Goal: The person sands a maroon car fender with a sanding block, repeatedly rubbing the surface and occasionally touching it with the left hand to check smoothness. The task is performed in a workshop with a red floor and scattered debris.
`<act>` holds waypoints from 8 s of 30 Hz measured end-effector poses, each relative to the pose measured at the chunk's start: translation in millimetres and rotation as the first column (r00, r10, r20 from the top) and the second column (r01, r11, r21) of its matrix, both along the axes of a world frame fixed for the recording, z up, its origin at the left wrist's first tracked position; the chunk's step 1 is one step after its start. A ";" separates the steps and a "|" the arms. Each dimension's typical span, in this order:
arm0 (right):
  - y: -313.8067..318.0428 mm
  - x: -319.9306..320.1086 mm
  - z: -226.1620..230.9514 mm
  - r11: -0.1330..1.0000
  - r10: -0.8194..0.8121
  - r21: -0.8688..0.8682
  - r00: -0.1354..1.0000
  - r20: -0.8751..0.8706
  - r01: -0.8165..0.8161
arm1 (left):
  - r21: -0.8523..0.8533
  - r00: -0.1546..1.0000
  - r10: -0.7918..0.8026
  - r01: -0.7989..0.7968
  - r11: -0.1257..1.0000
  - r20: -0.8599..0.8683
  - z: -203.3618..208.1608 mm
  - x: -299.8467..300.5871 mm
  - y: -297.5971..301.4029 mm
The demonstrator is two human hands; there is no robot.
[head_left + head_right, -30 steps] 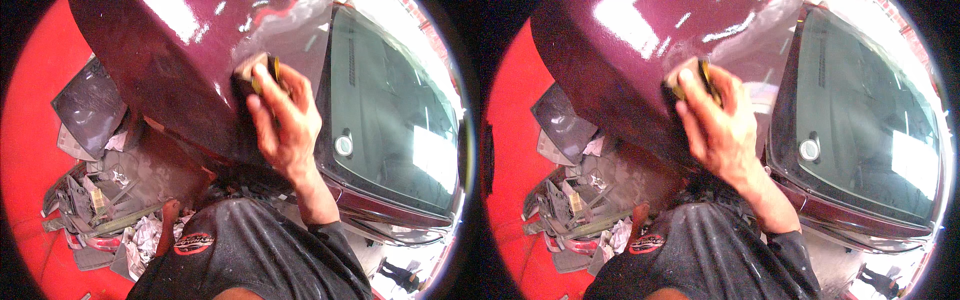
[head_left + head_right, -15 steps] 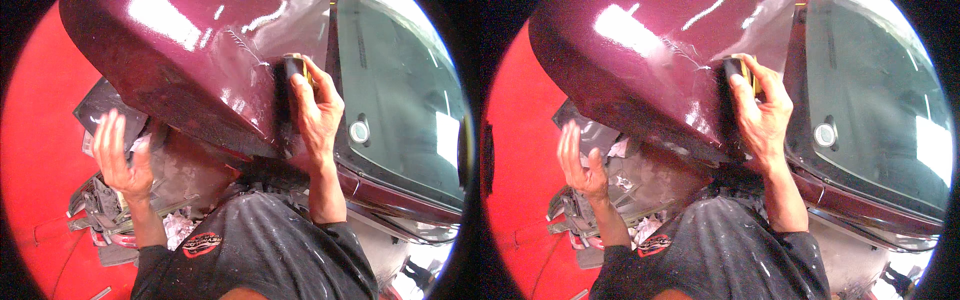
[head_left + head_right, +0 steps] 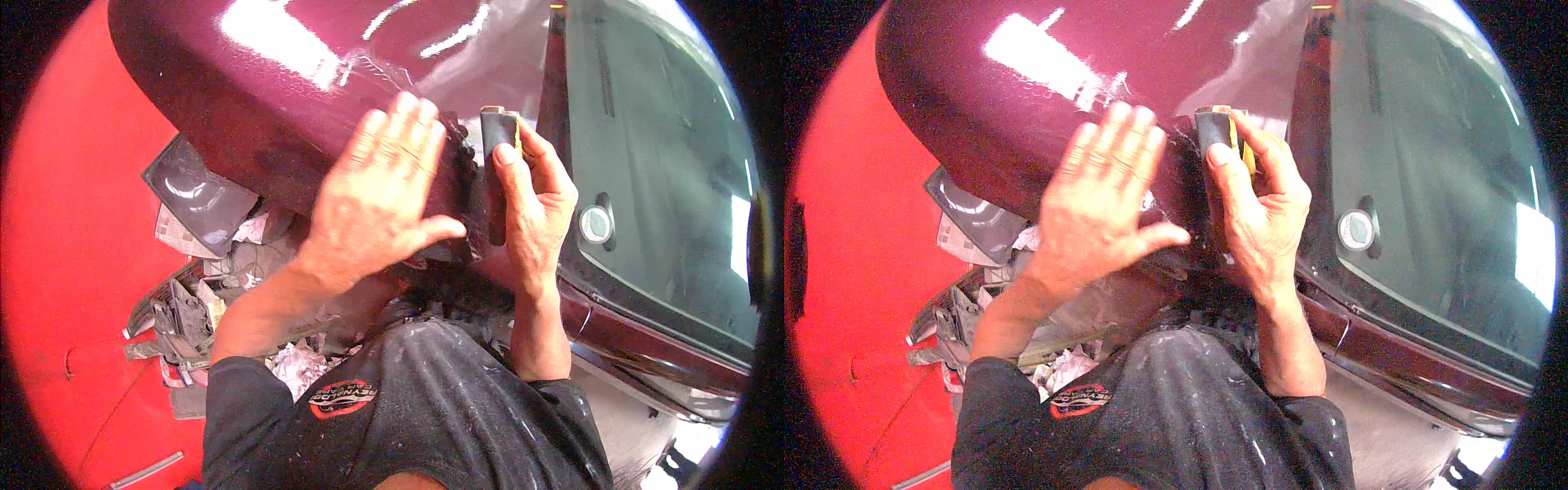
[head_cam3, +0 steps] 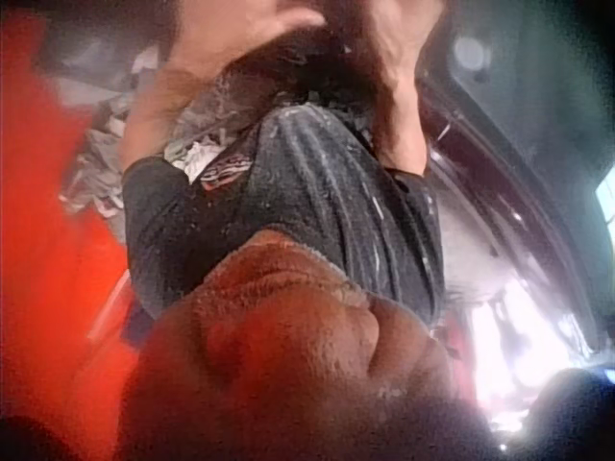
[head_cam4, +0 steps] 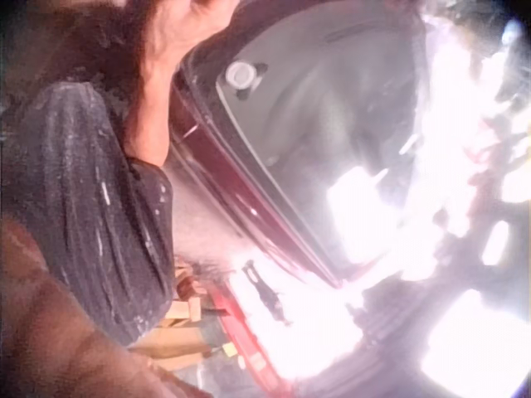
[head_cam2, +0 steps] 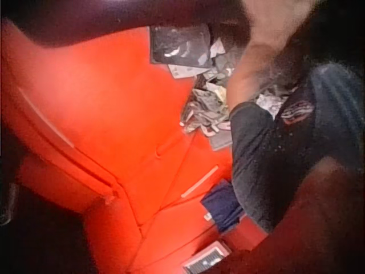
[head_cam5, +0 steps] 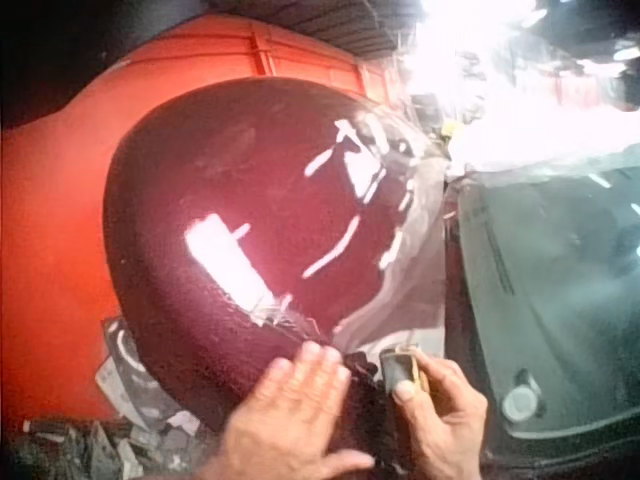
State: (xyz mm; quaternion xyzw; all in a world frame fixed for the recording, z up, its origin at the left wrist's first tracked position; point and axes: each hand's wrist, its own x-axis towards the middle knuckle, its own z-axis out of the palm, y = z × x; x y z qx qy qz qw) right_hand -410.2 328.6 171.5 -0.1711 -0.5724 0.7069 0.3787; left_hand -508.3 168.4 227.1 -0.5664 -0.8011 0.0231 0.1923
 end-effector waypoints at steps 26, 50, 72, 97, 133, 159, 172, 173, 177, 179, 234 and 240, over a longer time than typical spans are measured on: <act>-69.9 -28.2 34.8 0.497 -0.156 0.865 0.988 0.020 0.061 | 0.335 0.946 -0.082 0.191 0.923 -0.313 90.3 -121.7 -80.7; -98.7 -65.2 70.0 0.511 -0.583 0.824 0.803 0.123 0.244 | 0.423 0.942 -0.213 0.309 0.852 -0.259 85.1 -128.7 -80.1; -28.9 -21.3 30.8 0.928 -0.356 0.142 0.932 0.071 0.343 | 0.172 0.953 -0.105 0.158 0.972 -0.284 69.2 -93.6 -59.3; -1.7 2.2 -4.0 0.654 -0.075 0.755 0.997 -0.005 0.053 | -0.031 0.954 -0.039 0.032 0.999 -0.298 59.0 -48.7 -31.4; -2.7 -49.9 28.6 0.411 0.024 0.912 0.999 -0.030 0.018 | 0.322 0.944 -0.098 0.204 0.924 -0.316 85.4 -118.9 -64.2; -20.6 -70.1 49.6 0.612 -0.116 0.779 0.990 -0.081 0.135 | 0.273 0.946 -0.050 0.143 0.951 -0.319 86.4 -112.4 -66.1; 8.1 0.3 -4.0 0.858 -0.131 0.495 0.991 -0.038 0.133 | 0.020 0.989 0.021 -0.018 1.000 -0.148 24.6 -24.5 -8.6; 8.9 3.3 -5.7 0.861 -0.115 0.493 0.992 -0.053 0.126 | 0.017 0.993 0.013 -0.011 1.000 -0.117 15.7 -15.0 -2.9; 15.0 12.5 -12.7 0.874 -0.075 0.475 0.994 -0.082 0.105 | -0.085 0.996 -0.080 0.082 0.993 0.029 -19.6 19.0 13.7; 18.1 14.6 -13.9 0.879 -0.059 0.468 0.995 -0.083 0.091 | -0.217 0.994 -0.110 0.102 0.971 -0.025 -32.8 35.7 18.3; 1.3 -72.8 48.2 0.399 0.030 0.912 0.993 -0.110 0.089 | 0.303 0.936 0.068 0.043 0.952 -0.345 78.7 -105.9 -71.9; 27.1 -20.1 15.7 0.693 -0.193 0.689 0.975 -0.108 0.213 | 0.154 0.932 0.060 -0.005 0.988 -0.357 60.8 -66.0 -42.9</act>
